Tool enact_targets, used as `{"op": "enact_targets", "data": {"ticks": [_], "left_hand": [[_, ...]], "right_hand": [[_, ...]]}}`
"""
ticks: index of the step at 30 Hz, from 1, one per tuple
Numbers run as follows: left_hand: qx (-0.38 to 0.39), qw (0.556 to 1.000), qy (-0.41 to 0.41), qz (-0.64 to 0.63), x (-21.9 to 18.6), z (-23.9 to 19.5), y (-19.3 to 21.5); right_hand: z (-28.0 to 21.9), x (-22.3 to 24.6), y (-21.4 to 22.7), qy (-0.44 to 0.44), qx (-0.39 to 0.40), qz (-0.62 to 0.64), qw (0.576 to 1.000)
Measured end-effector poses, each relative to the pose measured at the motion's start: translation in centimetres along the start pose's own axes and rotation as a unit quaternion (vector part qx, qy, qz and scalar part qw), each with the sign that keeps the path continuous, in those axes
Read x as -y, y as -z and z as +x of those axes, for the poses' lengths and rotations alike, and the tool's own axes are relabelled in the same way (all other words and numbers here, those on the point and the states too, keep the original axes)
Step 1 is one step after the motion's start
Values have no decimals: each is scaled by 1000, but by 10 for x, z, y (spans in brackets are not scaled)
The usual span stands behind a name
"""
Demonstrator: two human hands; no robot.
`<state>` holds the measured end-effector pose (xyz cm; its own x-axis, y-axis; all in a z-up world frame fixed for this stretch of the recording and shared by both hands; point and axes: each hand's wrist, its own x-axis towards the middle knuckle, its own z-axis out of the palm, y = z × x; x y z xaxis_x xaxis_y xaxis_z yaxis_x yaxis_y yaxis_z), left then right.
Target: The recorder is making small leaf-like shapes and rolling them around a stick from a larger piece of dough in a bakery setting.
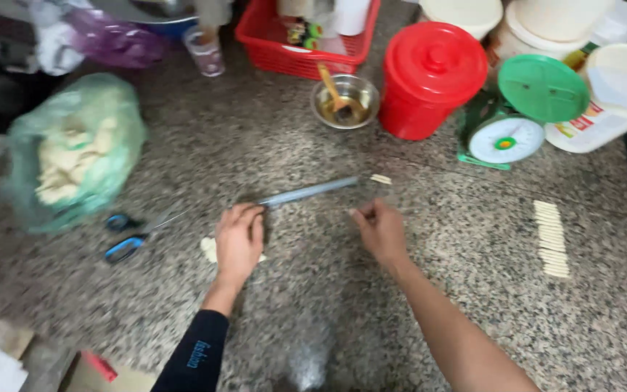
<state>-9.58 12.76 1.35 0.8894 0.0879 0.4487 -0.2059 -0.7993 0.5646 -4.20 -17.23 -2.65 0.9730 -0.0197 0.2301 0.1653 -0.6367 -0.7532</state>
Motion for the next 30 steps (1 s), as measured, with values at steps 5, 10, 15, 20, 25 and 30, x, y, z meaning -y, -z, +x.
{"op": "enact_targets", "data": {"ticks": [5,10,15,20,25,30], "left_hand": [[-10,996,87,23,73,-40,58],[37,988,145,47,130,-61,80],[107,988,110,13,123,-51,78],[140,989,39,-15,118,-38,71],[169,985,-24,-18,126,-33,67],[174,984,-31,8,135,-32,64]], "right_hand": [[-16,65,-40,-23,126,65,990],[-40,136,-90,-13,228,-44,973],[-63,158,-138,271,207,-46,939],[-72,180,-155,287,283,-172,899],[-73,187,-159,284,311,-248,872],[-73,189,-156,300,304,-273,862]]}}
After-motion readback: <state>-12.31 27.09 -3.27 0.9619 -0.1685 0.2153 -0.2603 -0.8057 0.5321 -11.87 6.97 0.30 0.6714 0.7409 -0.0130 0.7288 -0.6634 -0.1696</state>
